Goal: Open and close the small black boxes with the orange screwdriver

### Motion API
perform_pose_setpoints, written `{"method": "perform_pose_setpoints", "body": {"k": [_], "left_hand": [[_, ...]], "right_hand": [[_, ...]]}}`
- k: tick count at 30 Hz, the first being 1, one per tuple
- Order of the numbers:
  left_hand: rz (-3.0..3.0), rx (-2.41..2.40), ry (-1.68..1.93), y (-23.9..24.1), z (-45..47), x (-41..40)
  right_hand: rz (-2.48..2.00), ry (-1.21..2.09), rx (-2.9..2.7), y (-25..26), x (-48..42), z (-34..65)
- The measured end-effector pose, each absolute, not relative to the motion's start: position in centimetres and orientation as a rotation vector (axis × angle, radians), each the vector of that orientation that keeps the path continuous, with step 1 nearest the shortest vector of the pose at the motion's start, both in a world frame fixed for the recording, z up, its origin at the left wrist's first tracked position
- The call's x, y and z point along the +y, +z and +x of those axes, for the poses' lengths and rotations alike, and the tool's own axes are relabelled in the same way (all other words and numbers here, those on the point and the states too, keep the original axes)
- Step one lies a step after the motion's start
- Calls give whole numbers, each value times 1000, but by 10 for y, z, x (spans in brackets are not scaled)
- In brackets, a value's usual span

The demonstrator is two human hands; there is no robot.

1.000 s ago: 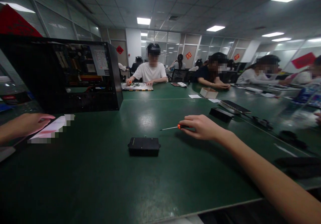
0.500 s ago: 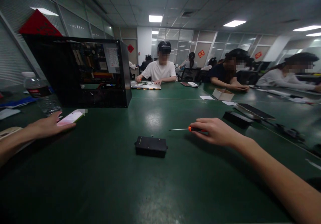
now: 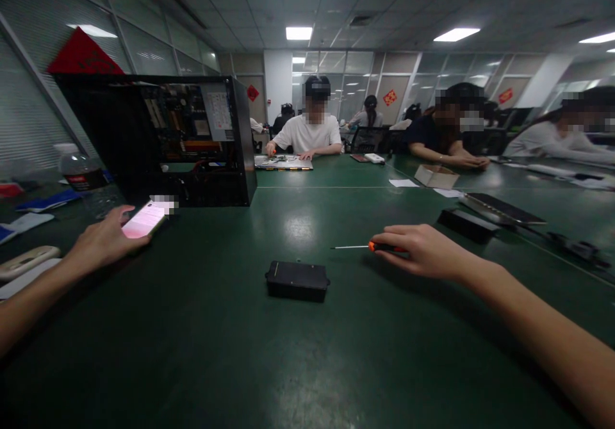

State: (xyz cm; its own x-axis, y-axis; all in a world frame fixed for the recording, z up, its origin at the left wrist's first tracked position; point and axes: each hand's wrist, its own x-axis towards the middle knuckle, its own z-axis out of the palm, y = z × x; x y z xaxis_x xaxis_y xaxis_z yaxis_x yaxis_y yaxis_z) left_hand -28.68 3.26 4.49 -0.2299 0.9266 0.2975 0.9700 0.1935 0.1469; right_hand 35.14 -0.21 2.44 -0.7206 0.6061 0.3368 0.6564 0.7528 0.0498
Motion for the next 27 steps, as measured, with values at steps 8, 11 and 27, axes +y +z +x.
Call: {"method": "perform_pose_setpoints", "body": {"k": [8,11,27], "left_hand": [[-1872,-2129,-716,53,-255,19],[-1866,-2114,-720,52,-255,19],[-1842,-2169,-688,55,-253,19]], "right_hand": [[-962,-222,-2626,26,-3,350],[-959,-210,-2614,26,-3,349],[-983,-204,-2624,26,-3,348]]}}
